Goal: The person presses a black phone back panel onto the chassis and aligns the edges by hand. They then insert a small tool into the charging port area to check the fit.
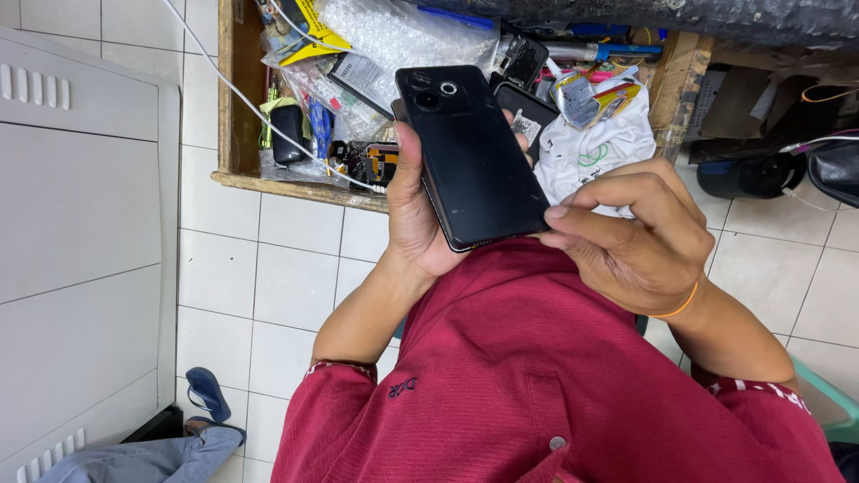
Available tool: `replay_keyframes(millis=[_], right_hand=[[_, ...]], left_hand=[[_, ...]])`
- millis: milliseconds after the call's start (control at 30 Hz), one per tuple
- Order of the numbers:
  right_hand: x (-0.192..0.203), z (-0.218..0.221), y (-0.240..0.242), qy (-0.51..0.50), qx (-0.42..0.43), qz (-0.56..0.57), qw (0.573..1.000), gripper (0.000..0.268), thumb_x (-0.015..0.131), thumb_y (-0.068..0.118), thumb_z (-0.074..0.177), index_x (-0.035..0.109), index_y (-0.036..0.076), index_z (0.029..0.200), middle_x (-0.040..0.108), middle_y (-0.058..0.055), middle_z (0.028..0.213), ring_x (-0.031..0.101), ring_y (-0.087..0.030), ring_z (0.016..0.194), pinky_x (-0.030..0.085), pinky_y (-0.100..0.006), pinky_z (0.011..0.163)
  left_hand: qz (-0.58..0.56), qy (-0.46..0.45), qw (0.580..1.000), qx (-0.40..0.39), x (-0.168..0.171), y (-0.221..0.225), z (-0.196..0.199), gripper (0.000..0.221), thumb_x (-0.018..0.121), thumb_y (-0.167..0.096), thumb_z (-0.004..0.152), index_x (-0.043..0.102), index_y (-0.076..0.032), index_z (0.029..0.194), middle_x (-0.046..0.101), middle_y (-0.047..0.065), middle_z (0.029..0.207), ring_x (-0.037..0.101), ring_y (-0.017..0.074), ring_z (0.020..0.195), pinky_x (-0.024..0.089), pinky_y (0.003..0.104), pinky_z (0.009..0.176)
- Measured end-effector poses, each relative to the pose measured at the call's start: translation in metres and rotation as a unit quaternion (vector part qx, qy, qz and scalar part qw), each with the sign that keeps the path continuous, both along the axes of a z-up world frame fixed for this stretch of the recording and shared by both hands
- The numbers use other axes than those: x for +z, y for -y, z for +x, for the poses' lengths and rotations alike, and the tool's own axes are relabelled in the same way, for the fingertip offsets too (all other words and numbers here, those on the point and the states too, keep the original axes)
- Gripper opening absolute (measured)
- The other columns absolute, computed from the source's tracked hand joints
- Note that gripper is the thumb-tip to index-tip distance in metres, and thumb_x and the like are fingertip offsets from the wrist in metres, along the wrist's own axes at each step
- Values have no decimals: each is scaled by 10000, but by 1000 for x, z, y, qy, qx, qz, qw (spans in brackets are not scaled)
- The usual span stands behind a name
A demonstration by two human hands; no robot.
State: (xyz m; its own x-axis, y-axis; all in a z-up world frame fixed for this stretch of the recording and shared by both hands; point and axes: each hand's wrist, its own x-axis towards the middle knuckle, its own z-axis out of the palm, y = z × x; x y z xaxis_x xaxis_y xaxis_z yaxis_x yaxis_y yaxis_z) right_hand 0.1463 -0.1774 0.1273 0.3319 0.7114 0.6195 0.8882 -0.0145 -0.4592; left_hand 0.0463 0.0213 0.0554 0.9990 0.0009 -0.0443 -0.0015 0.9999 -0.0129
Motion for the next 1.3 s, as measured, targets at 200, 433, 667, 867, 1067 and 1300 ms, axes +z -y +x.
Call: replay_keyframes(millis=[200, 433, 667, 867, 1067, 1300], right_hand=[[1, 5, -2, 56, 40, -31, 997, 425, 897, 201, 812, 767, 86, 1200, 634, -50, 1058, 588, -242, 916, 470, -375, 768], [-8, 2, -8, 43, 17, -20, 999, 330, 862, 122, 915, 764, 77, 1228, 646, -69, 1100, 614, -239, 986, 519, -385, 832], [-3, 12, -14, -310, 88, -81, 943, 706, 841, 339, 773, 579, 4, 1336, 561, -188, 1455, 615, -271, 1318, 553, -374, 1073], [-14, 8, -7, -430, 129, -106, 888, 768, 913, 198, 747, 475, 36, 1357, 468, -222, 1597, 604, -242, 1354, 527, -391, 1135], [-28, -3, -3, -465, 123, -69, 874, 737, 881, 47, 772, 447, 41, 1368, 473, -212, 1574, 550, -248, 1420, 477, -439, 1213], [-48, -18, -4, -471, 148, -1, 870, 860, 888, 24, 788, 346, 68, 1453, 384, -198, 1631, 445, -284, 1529, 379, -484, 1321]], left_hand=[[32, -6, 999, -1, 5, 3, -4, 811, 643, -614, 1028, 468, 39, 1476, 617, 242, 1329, 629, 303, 1236, 513, 460, 1110], [56, -59, 996, 29, 10, 4, -2, 816, 640, -596, 1003, 458, 26, 1500, 617, 216, 1320, 626, 301, 1291, 502, 481, 1163], [366, -56, 920, 130, 12, 1, -3, 775, 875, -378, 904, 498, 4, 1463, 651, 148, 1312, 645, 239, 1244, 517, 404, 1145], [514, -53, 850, 100, 16, -2, -11, 718, 923, -245, 831, 582, 38, 1395, 711, 110, 1225, 690, 177, 1136, 558, 327, 1069], [541, -56, 835, 82, 20, 1, -15, 823, 970, -228, 766, 562, 41, 1428, 708, 117, 1257, 686, 171, 1171, 562, 331, 1081], [591, -1, 795, 134, 14, -1, -15, 991, 1009, -275, 708, 454, 23, 1474, 639, 114, 1384, 617, 165, 1305, 486, 331, 1191]])
